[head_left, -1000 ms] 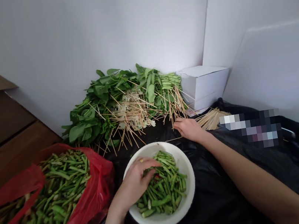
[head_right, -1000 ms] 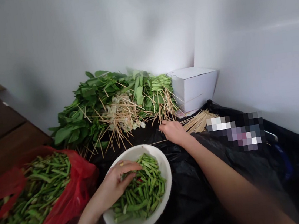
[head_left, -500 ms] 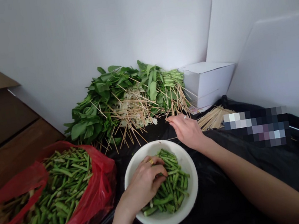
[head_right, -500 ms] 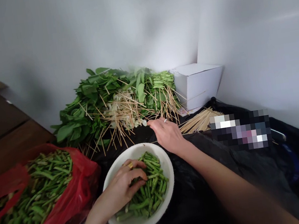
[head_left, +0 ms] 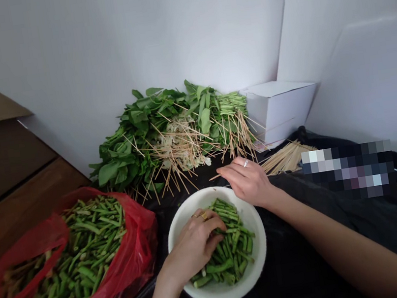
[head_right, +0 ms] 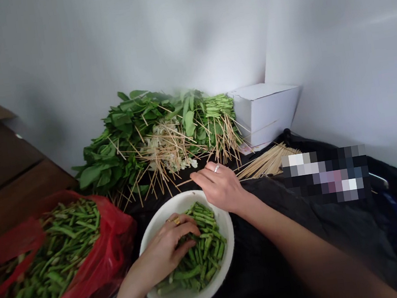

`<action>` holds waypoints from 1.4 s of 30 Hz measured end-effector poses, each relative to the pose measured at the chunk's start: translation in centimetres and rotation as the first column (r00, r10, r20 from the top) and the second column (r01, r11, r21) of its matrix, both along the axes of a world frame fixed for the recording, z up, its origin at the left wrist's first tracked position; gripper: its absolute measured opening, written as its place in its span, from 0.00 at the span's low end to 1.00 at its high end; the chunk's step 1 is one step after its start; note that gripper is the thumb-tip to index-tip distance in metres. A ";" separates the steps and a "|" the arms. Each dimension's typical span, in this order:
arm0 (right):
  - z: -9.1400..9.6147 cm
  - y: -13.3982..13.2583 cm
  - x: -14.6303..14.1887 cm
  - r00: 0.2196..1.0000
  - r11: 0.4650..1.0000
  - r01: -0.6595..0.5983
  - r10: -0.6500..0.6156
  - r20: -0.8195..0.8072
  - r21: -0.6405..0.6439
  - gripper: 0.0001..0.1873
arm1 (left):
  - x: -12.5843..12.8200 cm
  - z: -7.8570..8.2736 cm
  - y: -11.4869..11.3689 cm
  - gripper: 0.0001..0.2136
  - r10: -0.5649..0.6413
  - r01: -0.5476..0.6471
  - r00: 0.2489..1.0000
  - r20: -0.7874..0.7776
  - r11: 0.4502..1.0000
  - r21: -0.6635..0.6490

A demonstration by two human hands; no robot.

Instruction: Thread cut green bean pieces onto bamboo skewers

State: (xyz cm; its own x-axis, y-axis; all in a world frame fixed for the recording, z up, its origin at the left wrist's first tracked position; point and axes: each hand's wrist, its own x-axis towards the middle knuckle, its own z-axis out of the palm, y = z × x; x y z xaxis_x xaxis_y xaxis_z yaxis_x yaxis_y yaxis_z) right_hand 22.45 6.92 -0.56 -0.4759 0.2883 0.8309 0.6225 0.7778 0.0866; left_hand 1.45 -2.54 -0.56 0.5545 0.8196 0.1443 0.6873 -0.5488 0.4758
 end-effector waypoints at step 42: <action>-0.9 -1.7 -1.3 0.988 0.993 -0.022 0.003 0.156 0.119 0.18 | -1.6 0.6 1.9 0.13 0.631 -0.007 0.080 0.771 0.774 -0.633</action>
State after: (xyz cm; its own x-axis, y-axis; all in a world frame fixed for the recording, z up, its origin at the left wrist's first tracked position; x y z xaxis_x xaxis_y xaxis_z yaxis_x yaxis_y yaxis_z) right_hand 21.11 5.18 -1.51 -0.6044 0.1845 0.7751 0.5846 0.7636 0.2741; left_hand -0.19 -0.69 0.00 -0.1052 0.9911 -0.0815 -0.4157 0.0306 0.9090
